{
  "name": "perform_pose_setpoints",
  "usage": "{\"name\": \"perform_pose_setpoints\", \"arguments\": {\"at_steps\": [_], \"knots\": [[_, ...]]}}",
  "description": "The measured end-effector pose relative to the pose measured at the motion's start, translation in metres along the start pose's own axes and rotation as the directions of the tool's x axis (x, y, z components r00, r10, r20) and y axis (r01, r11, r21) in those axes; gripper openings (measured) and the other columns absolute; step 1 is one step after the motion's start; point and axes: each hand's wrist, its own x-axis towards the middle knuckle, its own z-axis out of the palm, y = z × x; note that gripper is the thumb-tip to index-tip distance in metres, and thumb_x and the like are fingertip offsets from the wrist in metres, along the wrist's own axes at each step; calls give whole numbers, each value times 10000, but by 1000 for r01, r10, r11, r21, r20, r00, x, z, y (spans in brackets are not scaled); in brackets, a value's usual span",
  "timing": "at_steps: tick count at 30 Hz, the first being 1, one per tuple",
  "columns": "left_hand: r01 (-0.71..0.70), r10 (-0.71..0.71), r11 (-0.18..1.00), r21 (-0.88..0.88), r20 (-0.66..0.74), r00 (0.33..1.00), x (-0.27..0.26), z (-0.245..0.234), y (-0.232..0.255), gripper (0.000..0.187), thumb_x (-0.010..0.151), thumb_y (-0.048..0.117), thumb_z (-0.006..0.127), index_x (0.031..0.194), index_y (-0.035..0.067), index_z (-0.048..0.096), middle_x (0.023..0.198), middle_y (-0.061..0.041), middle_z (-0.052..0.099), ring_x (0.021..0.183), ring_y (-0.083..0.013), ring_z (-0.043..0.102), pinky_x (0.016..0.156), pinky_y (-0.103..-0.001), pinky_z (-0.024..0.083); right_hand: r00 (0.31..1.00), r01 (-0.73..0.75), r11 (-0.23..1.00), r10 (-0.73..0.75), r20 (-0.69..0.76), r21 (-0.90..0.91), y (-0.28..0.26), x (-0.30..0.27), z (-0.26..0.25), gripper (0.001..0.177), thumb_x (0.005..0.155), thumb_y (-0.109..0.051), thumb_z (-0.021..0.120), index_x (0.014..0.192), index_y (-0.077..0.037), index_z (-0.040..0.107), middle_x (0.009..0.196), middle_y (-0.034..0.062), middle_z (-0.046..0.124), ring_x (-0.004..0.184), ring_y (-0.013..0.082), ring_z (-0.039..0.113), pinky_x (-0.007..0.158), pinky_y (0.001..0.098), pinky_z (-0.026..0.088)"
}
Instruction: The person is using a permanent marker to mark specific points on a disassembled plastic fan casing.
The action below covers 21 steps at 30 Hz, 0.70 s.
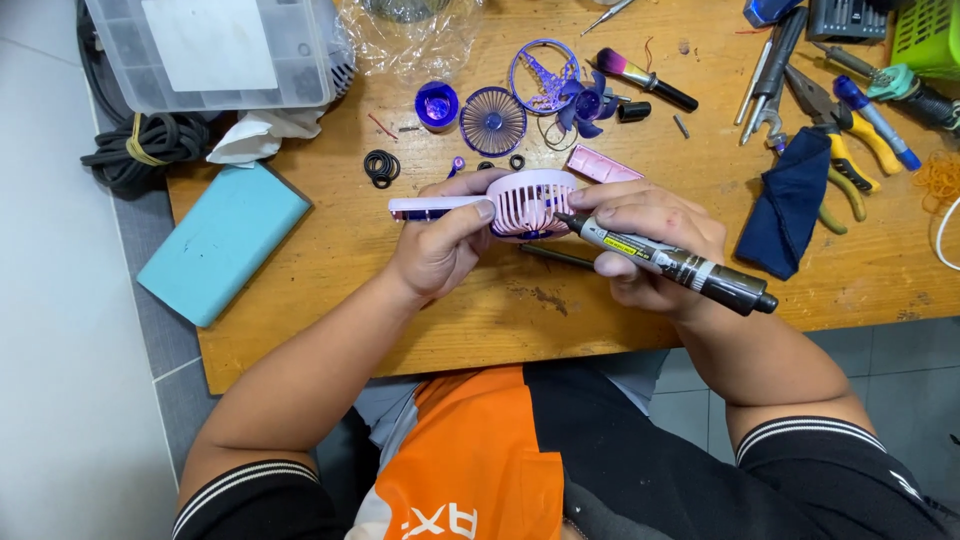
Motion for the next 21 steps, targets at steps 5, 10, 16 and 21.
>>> {"name": "perform_pose_setpoints", "arguments": {"at_steps": [5,10,16,21], "knots": [[-14,14,1000,-6,-13,1000,1,7,3,450,984,-12,750,1398,-181,703,1119,-298,793,1062,-333,825,965,-496,713,1000,4,1000,-4,18,7,-2,1,-1,447,1094,-314,804,1073,128,744,888,259,763,913,568,853,783,603,703],[-10,10,1000,-6,-15,1000,2,-2,-2,457,972,-14,758,1392,-186,706,1089,-306,794,1033,-341,832,937,-487,718,1000,3,1000,-3,-10,16,-3,-2,-2,456,1106,-316,791,1090,136,731,908,261,761,921,543,854,794,592,705],[-5,5,1000,-6,1,1000,3,-3,-1,450,981,-9,749,1388,-194,699,1084,-324,784,1023,-362,831,926,-511,716,1000,26,1000,-26,-1,4,-2,-1,-1,452,1114,-308,778,1082,140,727,892,266,759,907,560,851,772,601,706],[-8,8,1000,11,7,1000,5,-6,-1,444,986,-24,738,1396,-188,694,1082,-306,785,1026,-354,830,925,-514,723,999,40,999,-40,30,-26,-6,3,0,451,1092,-325,809,1050,120,751,872,252,768,895,560,853,774,593,705]]}}
